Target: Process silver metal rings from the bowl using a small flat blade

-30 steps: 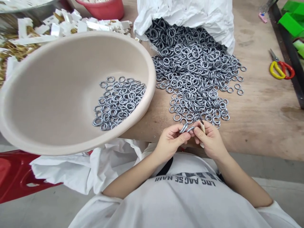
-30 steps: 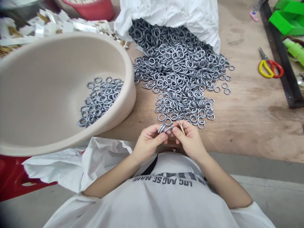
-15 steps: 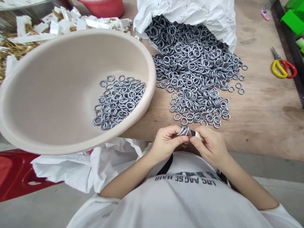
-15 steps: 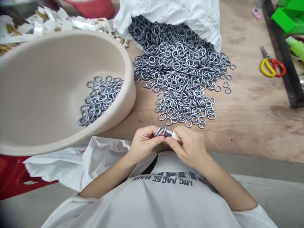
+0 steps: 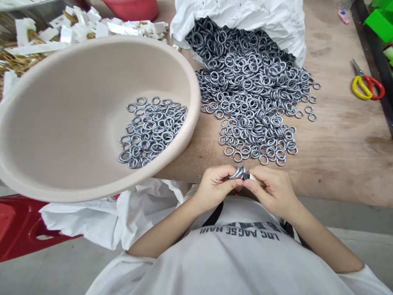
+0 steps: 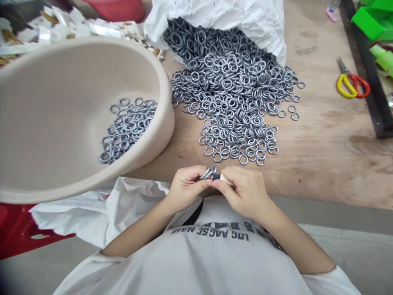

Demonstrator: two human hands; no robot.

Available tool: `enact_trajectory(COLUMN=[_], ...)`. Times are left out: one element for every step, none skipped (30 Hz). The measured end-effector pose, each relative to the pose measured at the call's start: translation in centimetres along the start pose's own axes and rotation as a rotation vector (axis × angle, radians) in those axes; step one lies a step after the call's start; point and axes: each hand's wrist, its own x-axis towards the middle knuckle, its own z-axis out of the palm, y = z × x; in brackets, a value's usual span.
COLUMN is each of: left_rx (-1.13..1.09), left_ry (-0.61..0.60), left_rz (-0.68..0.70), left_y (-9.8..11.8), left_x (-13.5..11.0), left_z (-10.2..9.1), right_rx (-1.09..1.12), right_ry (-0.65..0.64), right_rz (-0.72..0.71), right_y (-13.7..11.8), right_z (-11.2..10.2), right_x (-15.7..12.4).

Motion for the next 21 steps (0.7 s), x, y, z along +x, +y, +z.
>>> enact_trajectory(left_rx=[0.013,0.019,0.015,-0.006,-0.041,-0.083,-0.125,-0.163,-0.191,-0.207,-0.216,-0.222,-0.228,-0.230,-0.226,-0.215,-0.192,-0.162,-0.124,-0.084,-0.044], left_ry=[-0.041,-0.089,-0.126,-0.137,-0.120,-0.080,-0.031,0.010,0.037,0.052,0.066,0.080,0.093,0.103,0.109,0.115,0.121,0.127,0.131,0.131,0.128], left_rz=[0.030,0.063,0.088,0.097,0.086,0.054,0.013,-0.025,-0.054,-0.069,-0.076,-0.080,-0.086,-0.093,-0.096,-0.094,-0.084,-0.067,-0.046,-0.024,-0.005], left_y=[0.0,0.0,0.1,0.2,0.2,0.2,0.2,0.1,0.0,-0.2,-0.4,-0.5,-0.7,-0.9,-1.0,-1.0,-1.1,-1.1,-1.1,-1.1,-1.0], left_x=[-0.1,-0.3,-0.4,-0.4,-0.5,-0.5,-0.4,-0.3,-0.2,-0.1,0.0,0.1,0.3,0.4,0.5,0.5,0.6,0.6,0.7,0.7,0.7], left_z=[0.0,-0.1,-0.2,-0.3,-0.4,-0.5,-0.6,-0.7,-0.7,-0.7,-0.7,-0.5,-0.4,-0.2,0.0,0.2,0.3,0.5,0.6,0.7,0.8], right_rx=[0.011,0.022,0.029,0.025,0.007,-0.036,-0.107,-0.199,-0.299,-0.390,-0.465,-0.521,-0.562,-0.591,-0.614,-0.630,-0.641,-0.646,-0.645,-0.643,-0.643], right_ry=[-0.002,0.010,0.037,0.075,0.120,0.157,0.180,0.190,0.186,0.175,0.159,0.142,0.127,0.111,0.096,0.085,0.078,0.075,0.077,0.080,0.083], right_rz=[0.041,0.088,0.135,0.177,0.208,0.233,0.253,0.271,0.286,0.297,0.302,0.304,0.307,0.309,0.308,0.305,0.300,0.294,0.287,0.284,0.284], right_y=[0.5,1.1,1.7,2.3,2.8,3.2,3.5,3.8,3.9,4.0,4.0,4.0,4.1,4.0,4.0,4.0,4.0,4.1,4.1,4.1,4.1], right_z=[0.0,-0.2,-0.3,-0.5,-0.8,-1.0,-1.2,-1.3,-1.3,-1.2,-1.1,-0.9,-0.8,-0.6,-0.5,-0.4,-0.4,-0.4,-0.3,-0.3,-0.3], right_x=[0.2,0.3,0.4,0.4,0.2,0.0,-0.3,-0.6,-0.9,-1.2,-1.4,-1.5,-1.5,-1.4,-1.3,-1.1,-1.0,-0.9,-0.8,-0.7,-0.7])
